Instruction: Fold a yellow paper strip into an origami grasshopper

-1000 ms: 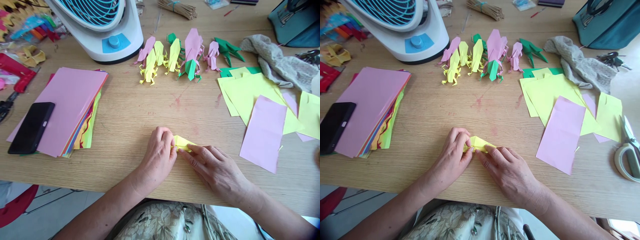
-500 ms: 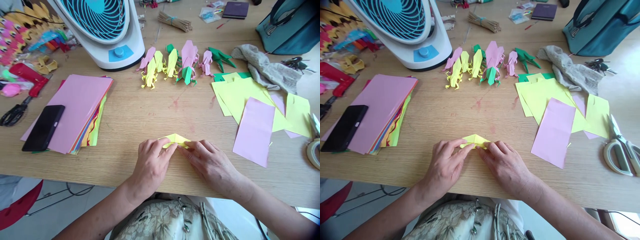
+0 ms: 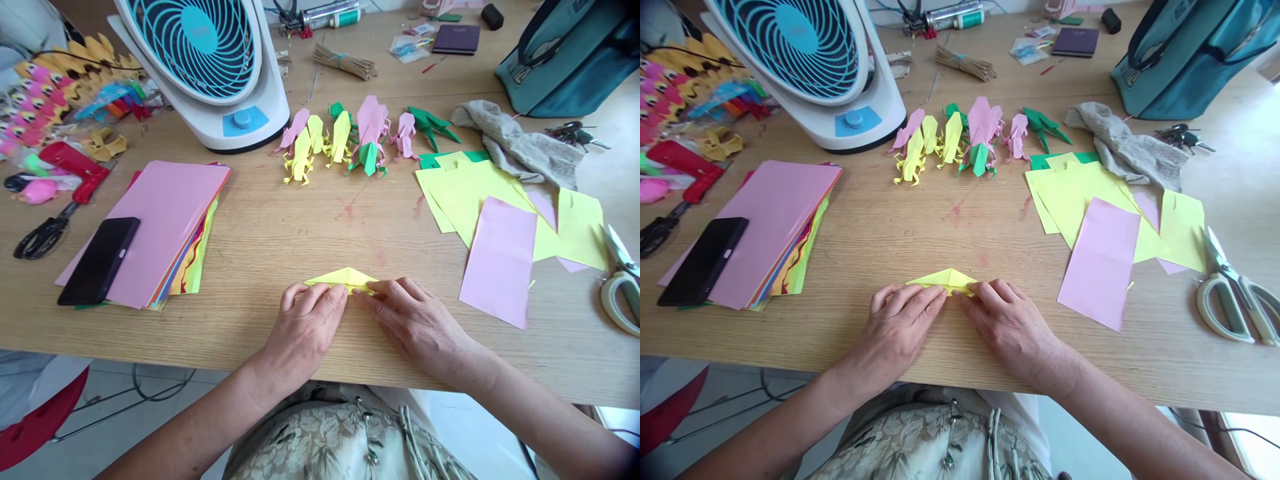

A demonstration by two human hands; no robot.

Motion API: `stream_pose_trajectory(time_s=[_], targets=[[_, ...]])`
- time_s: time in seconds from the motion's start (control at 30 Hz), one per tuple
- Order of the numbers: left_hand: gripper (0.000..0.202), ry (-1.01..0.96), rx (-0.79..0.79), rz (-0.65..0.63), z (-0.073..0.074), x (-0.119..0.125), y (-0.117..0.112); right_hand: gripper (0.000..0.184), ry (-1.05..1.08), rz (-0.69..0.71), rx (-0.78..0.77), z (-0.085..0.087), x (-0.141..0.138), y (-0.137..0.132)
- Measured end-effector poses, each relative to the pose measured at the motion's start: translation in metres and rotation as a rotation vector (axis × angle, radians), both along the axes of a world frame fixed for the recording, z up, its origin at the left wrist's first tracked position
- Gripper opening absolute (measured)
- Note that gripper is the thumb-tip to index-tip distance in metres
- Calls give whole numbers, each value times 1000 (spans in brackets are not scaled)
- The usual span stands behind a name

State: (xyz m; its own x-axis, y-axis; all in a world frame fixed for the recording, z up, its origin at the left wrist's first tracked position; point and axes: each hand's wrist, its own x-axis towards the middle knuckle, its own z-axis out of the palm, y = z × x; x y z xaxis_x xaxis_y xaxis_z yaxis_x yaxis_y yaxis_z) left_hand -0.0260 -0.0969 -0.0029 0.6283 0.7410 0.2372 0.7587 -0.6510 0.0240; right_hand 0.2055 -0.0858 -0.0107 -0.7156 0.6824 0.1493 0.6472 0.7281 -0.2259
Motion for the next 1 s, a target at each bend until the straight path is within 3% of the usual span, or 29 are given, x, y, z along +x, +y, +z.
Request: stream_pose_trajectory(time_s=[0.33, 0.53, 1.0], targets=[[47, 88, -73, -37, -3, -3, 6, 50, 12, 1, -9, 0, -1, 1], [55, 82, -202, -57, -6, -5, 8, 49, -12, 18, -10, -1, 1, 1], [56, 105, -213, -23, -6, -6, 5, 38, -119, -98, 160, -3, -3, -10]])
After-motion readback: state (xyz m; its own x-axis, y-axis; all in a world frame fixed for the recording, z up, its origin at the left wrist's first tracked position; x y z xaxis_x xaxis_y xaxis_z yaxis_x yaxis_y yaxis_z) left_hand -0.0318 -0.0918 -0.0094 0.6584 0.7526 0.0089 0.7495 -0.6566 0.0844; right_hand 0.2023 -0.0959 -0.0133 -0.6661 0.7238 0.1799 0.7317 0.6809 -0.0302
